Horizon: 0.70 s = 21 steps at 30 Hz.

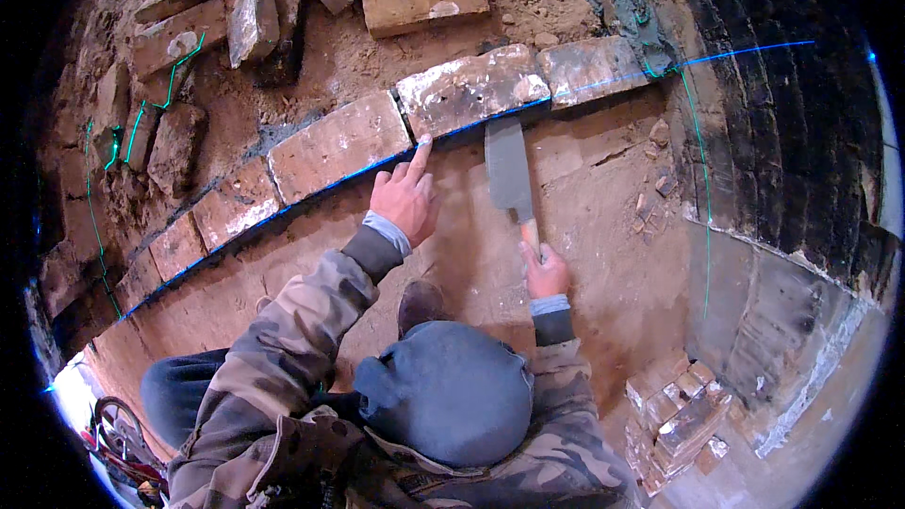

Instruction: The person scoops mortar with a trowel and spreads it along a brick line, then places bricks one by one and taps them into alignment using a laser level as a guide. The person repeatedly adjusts brick positions and levels the mortar between bricks.

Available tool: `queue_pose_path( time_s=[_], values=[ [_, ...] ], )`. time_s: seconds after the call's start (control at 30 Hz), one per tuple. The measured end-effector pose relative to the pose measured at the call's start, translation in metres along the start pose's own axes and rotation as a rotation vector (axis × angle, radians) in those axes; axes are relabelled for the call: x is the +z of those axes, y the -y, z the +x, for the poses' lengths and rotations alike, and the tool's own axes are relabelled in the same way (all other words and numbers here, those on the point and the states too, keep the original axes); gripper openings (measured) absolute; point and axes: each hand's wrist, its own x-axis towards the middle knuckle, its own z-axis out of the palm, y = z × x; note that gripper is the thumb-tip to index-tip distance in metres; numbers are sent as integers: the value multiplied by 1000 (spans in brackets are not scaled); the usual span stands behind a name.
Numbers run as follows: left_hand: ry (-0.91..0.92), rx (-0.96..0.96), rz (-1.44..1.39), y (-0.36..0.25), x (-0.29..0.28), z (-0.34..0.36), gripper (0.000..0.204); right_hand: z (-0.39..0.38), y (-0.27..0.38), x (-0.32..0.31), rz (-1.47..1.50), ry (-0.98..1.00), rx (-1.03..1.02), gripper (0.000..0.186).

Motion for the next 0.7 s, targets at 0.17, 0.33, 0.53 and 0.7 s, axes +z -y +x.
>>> queue_pose_path(
  time_s=[0.17, 0.33, 0.53, 0.7],
  values=[
    [64, 3, -2, 6, -1, -5, 19, -20, 17, 11, -39, -6, -28, 35],
    [139, 3, -28, 5, -3, -6, 15, -49, 14, 7, -335, -56, -86, 28],
    [91, -24, -13, 7, 12, -8, 13, -37, 66, 53, -143, -40, -554, 36],
    [176, -23, 25, -2, -5, -4, 13, 0, 101, 87, -297, -130, -784, 45]
  ],
)
